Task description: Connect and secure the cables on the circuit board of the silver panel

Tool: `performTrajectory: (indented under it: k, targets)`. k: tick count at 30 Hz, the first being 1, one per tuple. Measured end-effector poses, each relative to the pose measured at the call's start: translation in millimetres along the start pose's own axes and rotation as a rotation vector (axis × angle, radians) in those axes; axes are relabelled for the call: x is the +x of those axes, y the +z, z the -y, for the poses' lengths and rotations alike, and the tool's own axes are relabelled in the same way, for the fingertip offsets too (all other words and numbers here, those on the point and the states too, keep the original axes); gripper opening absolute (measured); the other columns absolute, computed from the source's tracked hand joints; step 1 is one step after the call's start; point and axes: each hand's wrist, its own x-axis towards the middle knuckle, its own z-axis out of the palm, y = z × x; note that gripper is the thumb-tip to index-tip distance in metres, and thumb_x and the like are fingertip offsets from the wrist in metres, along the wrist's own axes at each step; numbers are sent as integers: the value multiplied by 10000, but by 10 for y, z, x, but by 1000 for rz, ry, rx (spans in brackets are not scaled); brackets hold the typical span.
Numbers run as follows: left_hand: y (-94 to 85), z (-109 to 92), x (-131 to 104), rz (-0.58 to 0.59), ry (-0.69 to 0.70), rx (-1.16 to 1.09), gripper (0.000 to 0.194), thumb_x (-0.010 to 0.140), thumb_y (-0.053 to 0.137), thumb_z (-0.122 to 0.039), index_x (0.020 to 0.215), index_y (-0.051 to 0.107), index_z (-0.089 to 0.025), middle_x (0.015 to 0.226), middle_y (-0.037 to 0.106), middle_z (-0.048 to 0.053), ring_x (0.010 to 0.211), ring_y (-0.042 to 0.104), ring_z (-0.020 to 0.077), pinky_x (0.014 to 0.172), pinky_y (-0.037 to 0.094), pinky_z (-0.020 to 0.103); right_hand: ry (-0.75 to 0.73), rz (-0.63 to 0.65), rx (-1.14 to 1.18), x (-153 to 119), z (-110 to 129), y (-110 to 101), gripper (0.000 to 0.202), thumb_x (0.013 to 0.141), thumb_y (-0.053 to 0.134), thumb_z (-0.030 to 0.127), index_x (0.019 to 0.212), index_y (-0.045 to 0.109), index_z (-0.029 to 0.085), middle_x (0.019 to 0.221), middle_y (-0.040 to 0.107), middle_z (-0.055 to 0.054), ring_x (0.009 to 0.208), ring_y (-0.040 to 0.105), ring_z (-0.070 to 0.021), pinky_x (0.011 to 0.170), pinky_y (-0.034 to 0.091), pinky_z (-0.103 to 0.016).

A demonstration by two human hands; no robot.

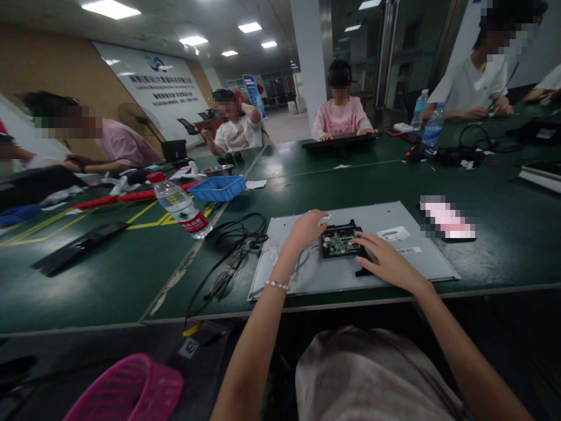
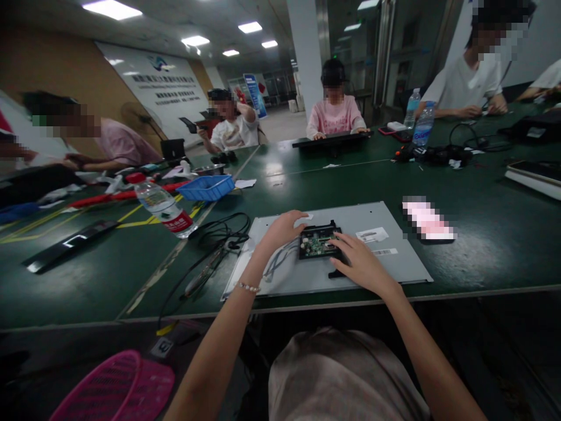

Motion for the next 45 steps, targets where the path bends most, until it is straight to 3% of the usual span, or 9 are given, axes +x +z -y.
performTrajectory:
  k: [3, 7, 14, 26, 33, 37, 41, 45]
  targets:
    - [-6, 15, 221, 23, -19, 159, 383, 845, 491, -188, 1202, 631, -207, 1244, 631, 71, 1144, 570, 260, 1013, 428, 381, -7, -10, -2, 2, 3, -5, 478, 903, 481, 412, 1363, 468, 282, 1448, 446, -80, 1318, 422, -270, 1091, 350, -487]
    - [36, 110, 445, 73, -5, 202, 304, 809, 568, -223, 1080, 706, -229, 1118, 696, 60, 1061, 613, 254, 941, 471, 342, -10, -13, -12, 10, 5, -3, 477, 906, 480, 402, 1365, 469, 269, 1448, 446, -84, 1322, 415, -266, 1096, 346, -477]
    - [49, 242, 592, 109, 34, 280, 274, 766, 587, -187, 993, 734, -230, 1036, 725, 35, 949, 651, 192, 830, 491, 242, -2, -16, -16, 9, -17, 19, 469, 909, 475, 415, 1356, 480, 271, 1443, 453, -76, 1315, 422, -264, 1092, 351, -479]
    - [65, 230, 507, 60, 131, 388, 214, 875, 510, -200, 950, 711, -201, 1005, 711, 60, 932, 650, 178, 829, 469, 246, -13, -8, -34, 7, -2, 4, 470, 909, 478, 393, 1361, 476, 262, 1445, 450, -86, 1317, 422, -261, 1090, 354, -473]
    - [94, 65, 329, -9, 130, 447, 214, 921, 451, -176, 1013, 640, -138, 950, 707, 110, 880, 665, 212, 800, 464, 300, -22, -16, -28, 5, 5, 3, 474, 913, 473, 397, 1370, 468, 270, 1436, 460, -88, 1312, 429, -261, 1089, 355, -478]
    - [188, -59, 193, -12, 153, 487, 191, 912, 453, -129, 954, 640, -125, 818, 709, 120, 835, 676, 240, 875, 434, 372, -16, -8, -36, 0, 6, 0, 479, 920, 463, 403, 1378, 458, 264, 1444, 451, -85, 1319, 419, -254, 1098, 347, -467]
    - [231, -122, 124, -15, 167, 504, 200, 874, 483, -62, 984, 636, -129, 828, 715, 118, 846, 683, 227, 974, 374, 403, -23, -9, -38, -4, -4, 7, 483, 921, 458, 409, 1383, 453, 265, 1450, 444, -85, 1326, 412, -253, 1105, 337, -469]
    - [216, -136, 105, -22, 148, 496, 184, 898, 469, -108, 930, 649, -130, 803, 715, 115, 824, 683, 221, 961, 387, 392, -21, -4, -41, 0, -10, 13, 485, 924, 449, 411, 1386, 448, 267, 1449, 447, -86, 1326, 412, -255, 1103, 340, -476]
